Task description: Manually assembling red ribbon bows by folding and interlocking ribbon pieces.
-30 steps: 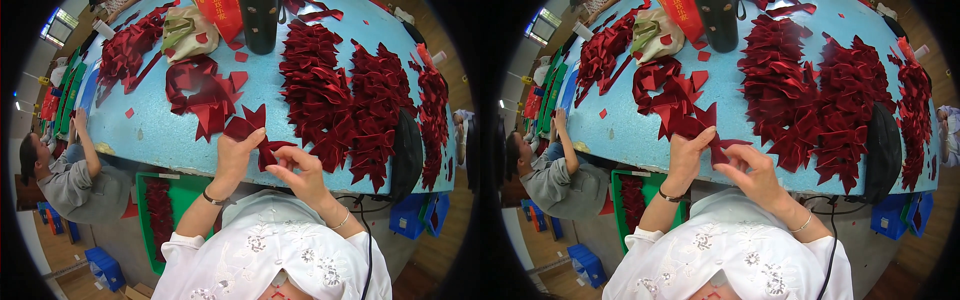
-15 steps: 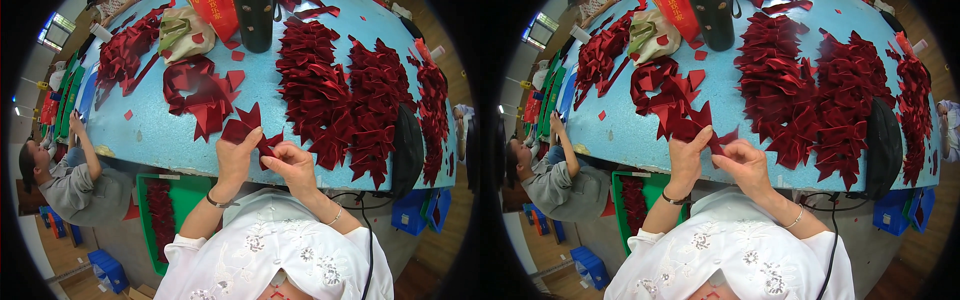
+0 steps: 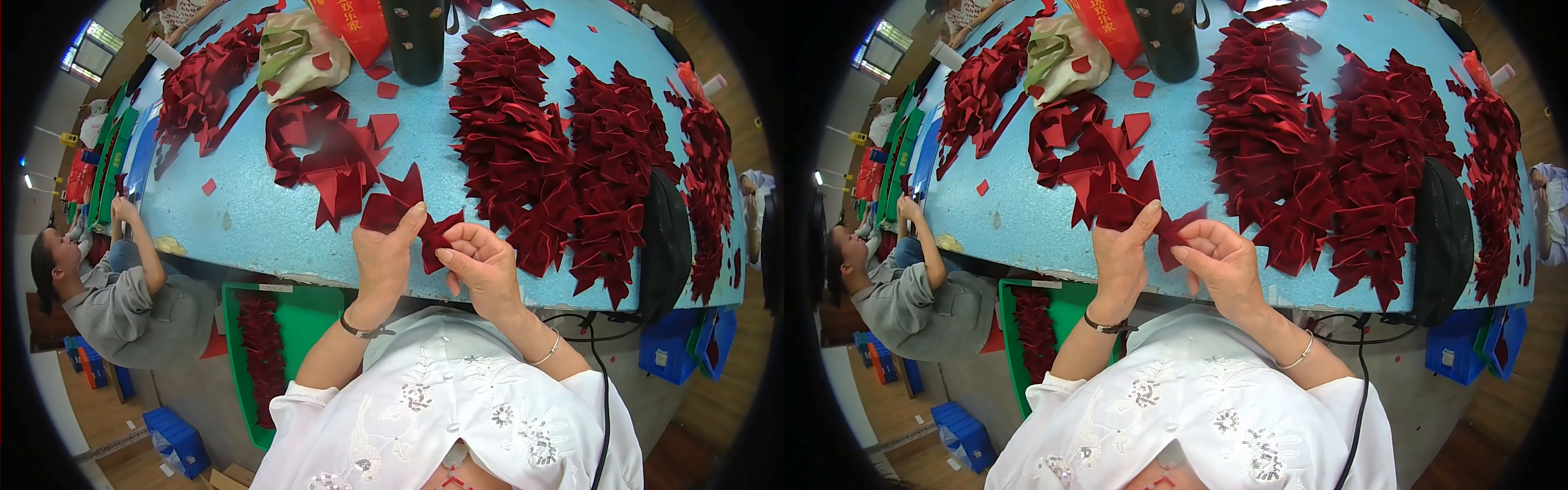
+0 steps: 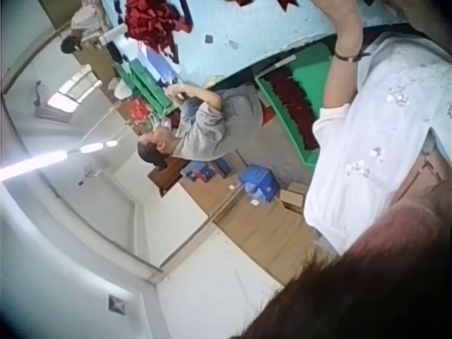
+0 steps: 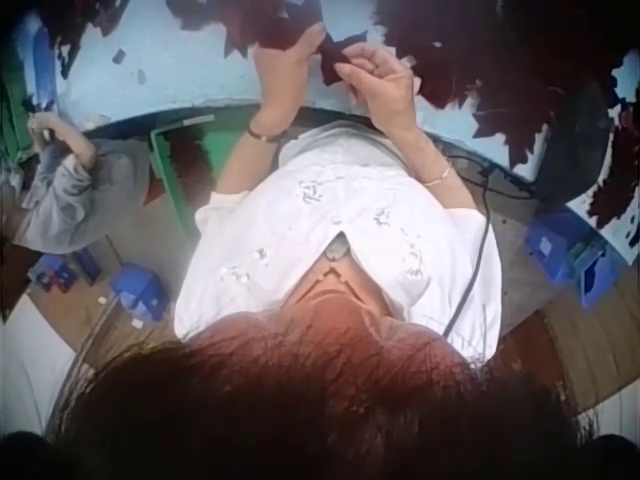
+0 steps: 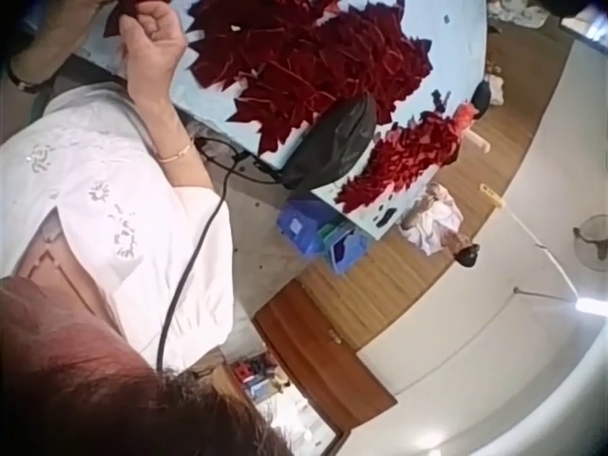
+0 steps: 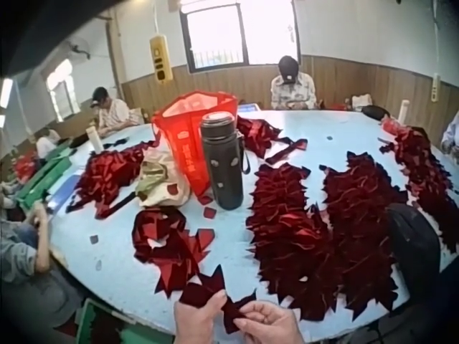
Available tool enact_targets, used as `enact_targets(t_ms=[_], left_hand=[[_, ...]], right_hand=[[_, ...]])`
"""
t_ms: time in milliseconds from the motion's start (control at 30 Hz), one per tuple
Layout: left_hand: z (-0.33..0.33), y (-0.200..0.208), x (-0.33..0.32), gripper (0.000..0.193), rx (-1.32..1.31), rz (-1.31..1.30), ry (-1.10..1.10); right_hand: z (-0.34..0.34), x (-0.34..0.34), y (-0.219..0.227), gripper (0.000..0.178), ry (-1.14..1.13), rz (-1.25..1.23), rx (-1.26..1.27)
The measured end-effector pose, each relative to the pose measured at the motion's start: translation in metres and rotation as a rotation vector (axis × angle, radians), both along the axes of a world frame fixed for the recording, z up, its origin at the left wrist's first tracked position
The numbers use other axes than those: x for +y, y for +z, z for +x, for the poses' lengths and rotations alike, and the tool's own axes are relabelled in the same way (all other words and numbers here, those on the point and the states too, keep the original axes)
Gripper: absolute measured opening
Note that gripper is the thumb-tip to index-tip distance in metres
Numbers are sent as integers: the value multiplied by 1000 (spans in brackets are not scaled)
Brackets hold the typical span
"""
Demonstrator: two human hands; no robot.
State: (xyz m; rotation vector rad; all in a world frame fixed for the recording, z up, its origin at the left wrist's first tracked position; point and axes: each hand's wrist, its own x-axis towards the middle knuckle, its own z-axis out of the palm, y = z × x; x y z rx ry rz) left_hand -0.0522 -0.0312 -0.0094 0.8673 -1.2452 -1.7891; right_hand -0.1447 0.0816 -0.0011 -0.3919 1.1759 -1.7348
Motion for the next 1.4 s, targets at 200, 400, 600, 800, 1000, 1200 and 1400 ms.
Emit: enact_targets(t_ms=[200,400,600,800,1000,1200,1400], left_hand=[[-4,8,4,9,67,164,28],[-2,-3,2,8,103,199,35],[-5,1,5,9,137,232,70],[-4,-8,4,11,122,246,57],[-7,-7,8,13,137,284,50],[1,-3,4,16,194,323,-37],[12,7,0,20,80,396,-220]], right_hand=[[-3,6,-15,19,123,-47,-74],[-3,3,-18,18,138,38,108],[2,1,-15,18,64,28,46],[-2,2,-15,19,141,67,88],[-7,3,-13,14,221,55,103],[-6,5,-12,15,222,70,162],[0,6,-10,18,138,38,190]])
